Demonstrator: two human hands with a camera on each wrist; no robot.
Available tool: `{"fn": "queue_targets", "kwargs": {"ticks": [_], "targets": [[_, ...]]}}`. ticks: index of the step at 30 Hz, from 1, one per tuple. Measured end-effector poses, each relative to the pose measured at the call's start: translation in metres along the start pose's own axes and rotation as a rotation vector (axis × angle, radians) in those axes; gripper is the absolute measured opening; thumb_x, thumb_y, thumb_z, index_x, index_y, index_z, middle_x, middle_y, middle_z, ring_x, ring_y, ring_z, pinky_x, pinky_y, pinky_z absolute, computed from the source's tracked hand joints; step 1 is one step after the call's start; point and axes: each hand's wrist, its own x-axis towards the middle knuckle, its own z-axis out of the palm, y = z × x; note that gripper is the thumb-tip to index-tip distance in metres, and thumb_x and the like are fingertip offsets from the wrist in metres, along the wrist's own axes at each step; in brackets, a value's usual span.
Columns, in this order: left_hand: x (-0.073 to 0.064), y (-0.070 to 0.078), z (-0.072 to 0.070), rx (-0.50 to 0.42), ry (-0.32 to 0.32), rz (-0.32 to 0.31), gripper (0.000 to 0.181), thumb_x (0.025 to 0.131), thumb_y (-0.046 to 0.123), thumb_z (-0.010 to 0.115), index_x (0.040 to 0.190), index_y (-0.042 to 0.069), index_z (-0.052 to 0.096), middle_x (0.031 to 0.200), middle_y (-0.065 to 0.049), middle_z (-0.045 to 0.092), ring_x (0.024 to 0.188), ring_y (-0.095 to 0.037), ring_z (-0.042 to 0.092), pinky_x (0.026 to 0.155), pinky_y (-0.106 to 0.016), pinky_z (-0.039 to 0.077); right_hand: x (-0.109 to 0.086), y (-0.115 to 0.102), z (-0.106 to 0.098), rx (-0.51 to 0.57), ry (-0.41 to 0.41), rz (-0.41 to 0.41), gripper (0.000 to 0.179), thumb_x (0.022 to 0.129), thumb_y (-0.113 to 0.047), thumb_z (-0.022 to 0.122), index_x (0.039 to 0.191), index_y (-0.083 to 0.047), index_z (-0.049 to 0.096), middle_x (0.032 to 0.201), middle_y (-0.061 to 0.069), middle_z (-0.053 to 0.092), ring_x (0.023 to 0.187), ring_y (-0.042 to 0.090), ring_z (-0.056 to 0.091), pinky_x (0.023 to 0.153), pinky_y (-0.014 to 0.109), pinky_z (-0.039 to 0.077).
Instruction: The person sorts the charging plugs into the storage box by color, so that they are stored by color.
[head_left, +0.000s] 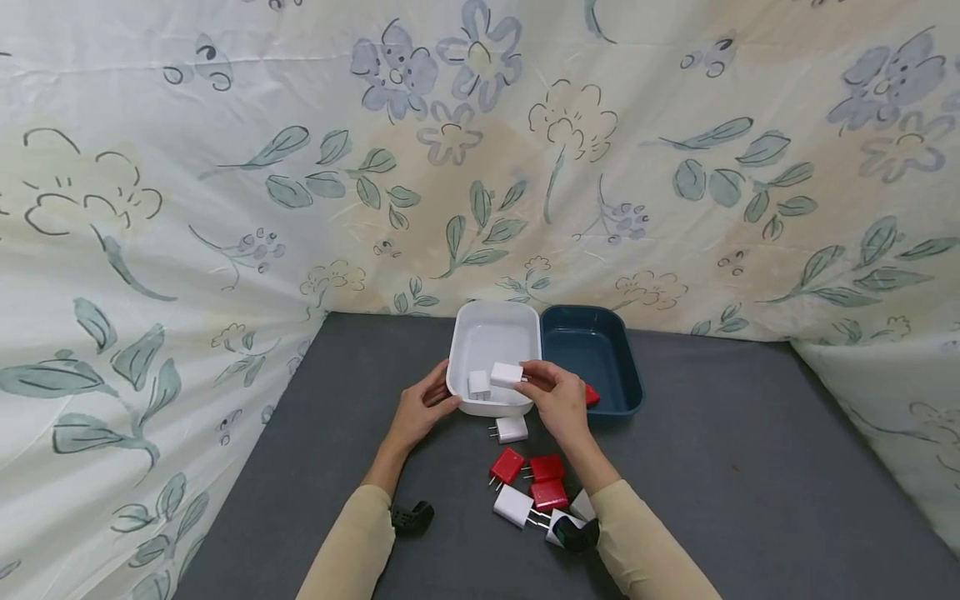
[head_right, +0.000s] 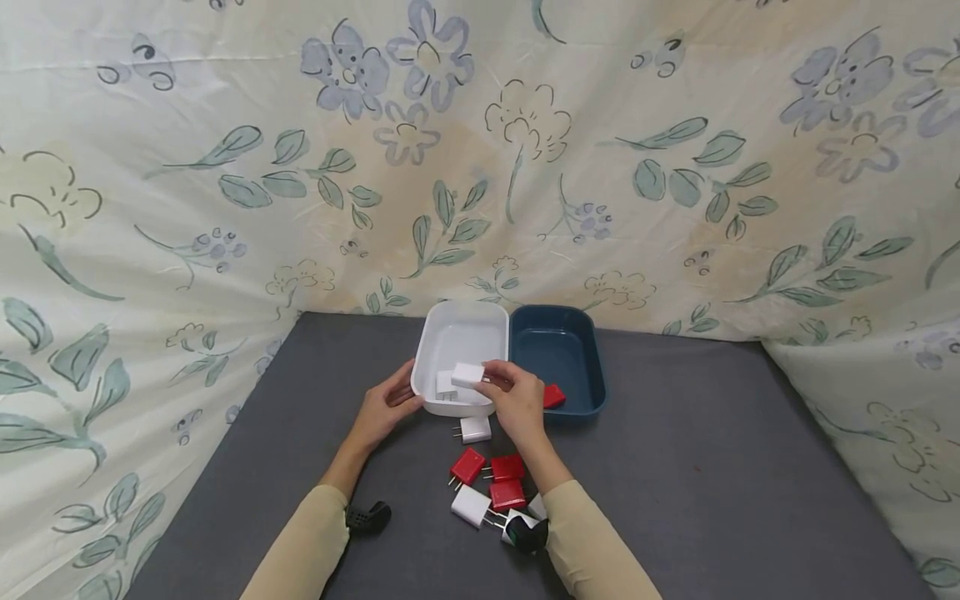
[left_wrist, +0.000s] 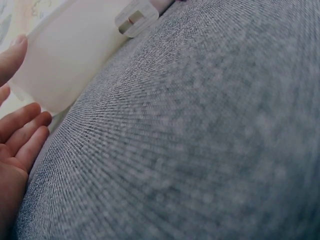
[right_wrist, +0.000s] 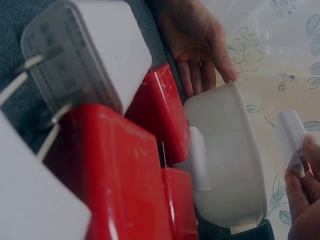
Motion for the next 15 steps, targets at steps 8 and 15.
{"fn": "queue_targets", "kwargs": {"ticks": [8, 15], "targets": [[-0.0003, 0.0011, -0.0001, 0.000, -0.004, -0.003, 0.072, 0.081, 0.018, 0.072, 0.142, 0.007, 0.036, 0.132, -0.017, 0.052, 0.118, -0.031, 0.053, 0.097, -0.048, 0.044, 0.0009, -0.0031, 0.0013, 0.000, 0.007, 0.022, 0.033, 0.070, -0.014, 0.080, 0.101, -0.018, 0.070, 0.101, 0.004, 0.070, 0.089, 0.017, 0.068, 0.082, 0.030, 0.054], [-0.0001, 0.0007, 0.0002, 0.006, -0.004, 0.007, 0.071, 0.081, 0.018, 0.071, 0.142, 0.006, 0.035, 0.132, -0.018, 0.052, 0.118, -0.032, 0.053, 0.096, -0.048, 0.044, 0.0027, -0.0002, 0.0031, -0.001, 0.058, -0.001, 0.031, 0.070, -0.013, 0.080, 0.099, -0.017, 0.071, 0.098, 0.003, 0.071, 0.087, 0.016, 0.068, 0.081, 0.025, 0.054]]}}
